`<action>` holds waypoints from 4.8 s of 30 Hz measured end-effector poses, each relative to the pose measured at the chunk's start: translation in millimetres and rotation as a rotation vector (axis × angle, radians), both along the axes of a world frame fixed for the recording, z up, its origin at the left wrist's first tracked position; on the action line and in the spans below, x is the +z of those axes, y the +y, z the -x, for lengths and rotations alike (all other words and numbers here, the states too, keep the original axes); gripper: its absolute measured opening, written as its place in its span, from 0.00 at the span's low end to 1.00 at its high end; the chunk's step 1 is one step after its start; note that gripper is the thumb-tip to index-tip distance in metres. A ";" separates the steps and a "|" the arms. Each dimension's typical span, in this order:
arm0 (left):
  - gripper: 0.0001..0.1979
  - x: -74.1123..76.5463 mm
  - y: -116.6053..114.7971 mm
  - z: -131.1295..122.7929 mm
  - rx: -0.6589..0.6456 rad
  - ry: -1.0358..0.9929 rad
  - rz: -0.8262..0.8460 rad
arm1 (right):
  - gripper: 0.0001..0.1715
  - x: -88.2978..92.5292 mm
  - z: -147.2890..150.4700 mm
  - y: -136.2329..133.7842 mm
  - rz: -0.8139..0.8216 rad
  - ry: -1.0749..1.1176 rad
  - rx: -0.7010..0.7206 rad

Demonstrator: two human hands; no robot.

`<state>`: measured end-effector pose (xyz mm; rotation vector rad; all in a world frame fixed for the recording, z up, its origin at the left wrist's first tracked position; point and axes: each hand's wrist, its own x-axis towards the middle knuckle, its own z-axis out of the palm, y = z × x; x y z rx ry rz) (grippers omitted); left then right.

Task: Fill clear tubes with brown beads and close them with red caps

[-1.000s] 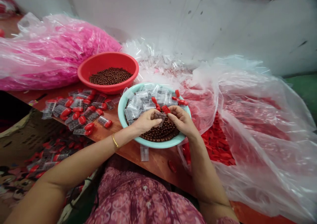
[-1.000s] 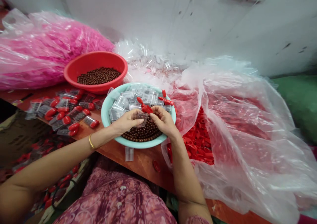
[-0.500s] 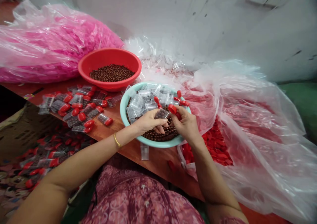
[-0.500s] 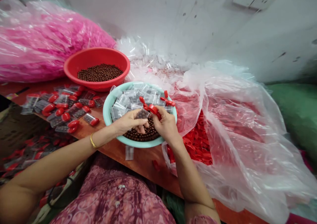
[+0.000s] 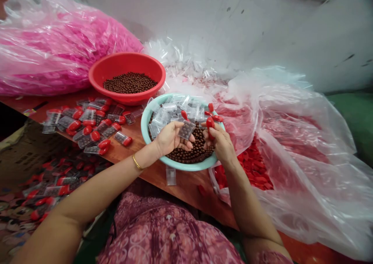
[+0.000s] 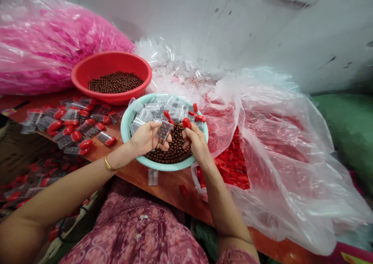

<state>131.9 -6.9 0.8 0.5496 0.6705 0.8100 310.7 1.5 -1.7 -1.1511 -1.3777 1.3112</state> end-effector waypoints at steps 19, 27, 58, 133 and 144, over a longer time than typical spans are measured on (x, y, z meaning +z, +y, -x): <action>0.14 -0.7 -8.0 -9.1 0.106 0.295 -0.150 | 0.16 -6.7 -0.1 2.4 0.172 0.164 -0.014; 0.26 0.0 -1.9 -3.6 0.017 0.138 -0.082 | 0.16 -9.0 -0.6 2.1 0.177 0.149 0.009; 0.21 2.2 -7.5 -1.6 -0.011 0.048 -0.160 | 0.16 -14.9 0.5 -2.6 -0.086 -0.029 -0.124; 0.19 2.5 -7.2 -4.8 0.012 0.093 -0.201 | 0.26 30.9 14.8 1.2 -0.110 -0.250 0.206; 0.07 2.9 -10.8 -7.9 0.042 0.240 -0.302 | 0.27 25.3 12.1 -2.0 -0.169 -0.297 0.150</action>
